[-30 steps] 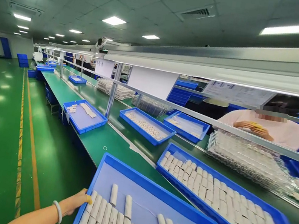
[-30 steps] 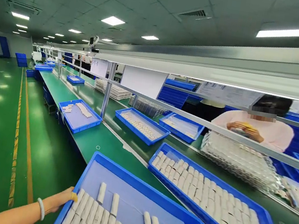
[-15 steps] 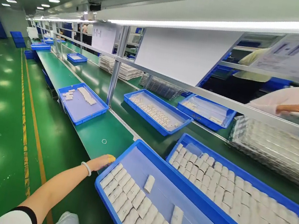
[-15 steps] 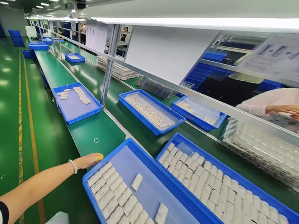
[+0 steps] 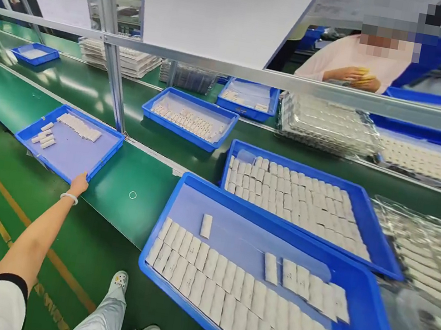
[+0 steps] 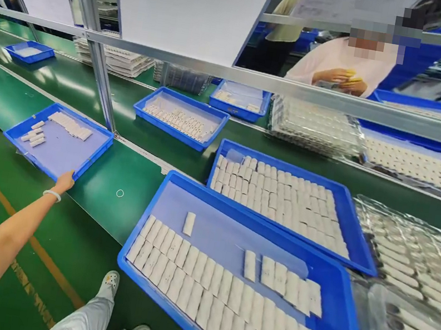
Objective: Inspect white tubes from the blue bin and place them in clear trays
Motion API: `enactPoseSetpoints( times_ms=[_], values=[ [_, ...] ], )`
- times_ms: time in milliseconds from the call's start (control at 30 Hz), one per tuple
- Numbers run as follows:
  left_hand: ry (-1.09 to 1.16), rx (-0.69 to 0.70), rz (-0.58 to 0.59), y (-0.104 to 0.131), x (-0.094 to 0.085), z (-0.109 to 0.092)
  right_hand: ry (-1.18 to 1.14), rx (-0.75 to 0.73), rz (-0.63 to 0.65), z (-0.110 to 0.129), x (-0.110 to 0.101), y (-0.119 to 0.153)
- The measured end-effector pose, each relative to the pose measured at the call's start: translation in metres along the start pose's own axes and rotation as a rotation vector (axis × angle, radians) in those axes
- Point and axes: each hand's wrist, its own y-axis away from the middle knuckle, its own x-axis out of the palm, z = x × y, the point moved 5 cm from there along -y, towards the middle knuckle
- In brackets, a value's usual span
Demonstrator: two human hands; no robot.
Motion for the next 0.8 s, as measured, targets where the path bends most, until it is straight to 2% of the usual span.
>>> enactPoseSetpoints(
  times_ms=[67, 133, 400, 500, 567, 667, 733, 800],
  values=[
    [-0.049, 0.069, 0.04, 0.003, 0.014, -0.01, -0.051, -0.001, -0.046, -0.005, -0.002, 0.0],
    [-0.08, 0.147, 0.087, 0.017, 0.033, -0.025, -0.09, -0.001, -0.074, -0.009, -0.004, 0.002],
    [-0.02, 0.412, 0.277, 0.126, 0.124, -0.081, -0.201, 0.063, -0.064, -0.021, -0.008, 0.006],
    [0.065, 0.464, 0.338, 0.154, 0.144, -0.102, -0.216, 0.118, -0.006, -0.035, -0.015, 0.012],
    [0.132, 0.483, 0.385, 0.165, 0.142, -0.112, -0.217, 0.156, 0.029, -0.049, -0.028, 0.019],
    [0.245, 0.477, 0.406, 0.174, 0.114, -0.115, -0.206, 0.214, 0.053, -0.075, -0.067, 0.03],
    [0.328, 0.426, 0.324, 0.178, 0.083, -0.107, -0.186, 0.251, 0.038, -0.094, -0.111, 0.034],
    [0.408, 0.336, 0.177, 0.19, 0.057, -0.093, -0.153, 0.278, -0.024, -0.112, -0.172, 0.032]
  ],
)
